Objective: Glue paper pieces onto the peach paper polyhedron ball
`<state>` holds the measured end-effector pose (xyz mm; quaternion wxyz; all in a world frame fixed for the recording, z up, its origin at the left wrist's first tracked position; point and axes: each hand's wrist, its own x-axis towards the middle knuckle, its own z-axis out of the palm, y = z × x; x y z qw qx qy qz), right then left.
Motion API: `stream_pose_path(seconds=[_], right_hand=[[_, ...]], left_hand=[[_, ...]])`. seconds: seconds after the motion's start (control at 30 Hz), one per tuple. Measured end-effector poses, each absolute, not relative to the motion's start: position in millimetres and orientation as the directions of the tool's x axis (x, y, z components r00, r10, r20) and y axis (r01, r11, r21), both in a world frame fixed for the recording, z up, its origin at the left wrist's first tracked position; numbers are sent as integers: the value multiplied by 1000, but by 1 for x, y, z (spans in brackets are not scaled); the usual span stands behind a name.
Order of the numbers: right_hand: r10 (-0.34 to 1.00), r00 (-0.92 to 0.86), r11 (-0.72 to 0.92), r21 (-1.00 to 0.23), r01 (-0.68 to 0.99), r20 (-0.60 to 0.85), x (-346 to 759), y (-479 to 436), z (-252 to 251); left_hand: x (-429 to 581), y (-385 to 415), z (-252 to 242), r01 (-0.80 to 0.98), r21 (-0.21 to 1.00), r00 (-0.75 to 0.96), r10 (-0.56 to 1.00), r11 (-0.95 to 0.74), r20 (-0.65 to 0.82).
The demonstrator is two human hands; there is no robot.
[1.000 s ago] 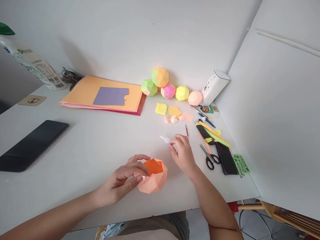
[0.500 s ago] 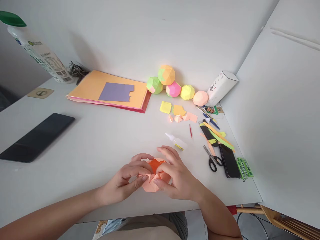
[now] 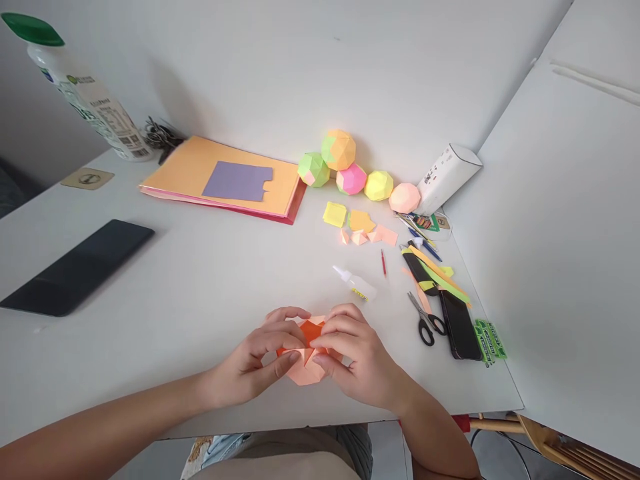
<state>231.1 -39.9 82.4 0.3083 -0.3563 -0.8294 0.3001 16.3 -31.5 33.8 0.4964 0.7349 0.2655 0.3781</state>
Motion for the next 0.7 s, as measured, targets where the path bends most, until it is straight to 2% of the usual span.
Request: stream_pose_path(seconds=[0.43, 0.7], right_hand=[[749, -568, 644, -572, 507, 341, 233, -39, 89], [738, -611, 646, -558, 521, 285, 233, -38, 91]], left_hand=[[17, -33, 31, 21, 929, 572, 767, -368, 291], [17, -33, 32, 33, 928, 573, 767, -372, 288]])
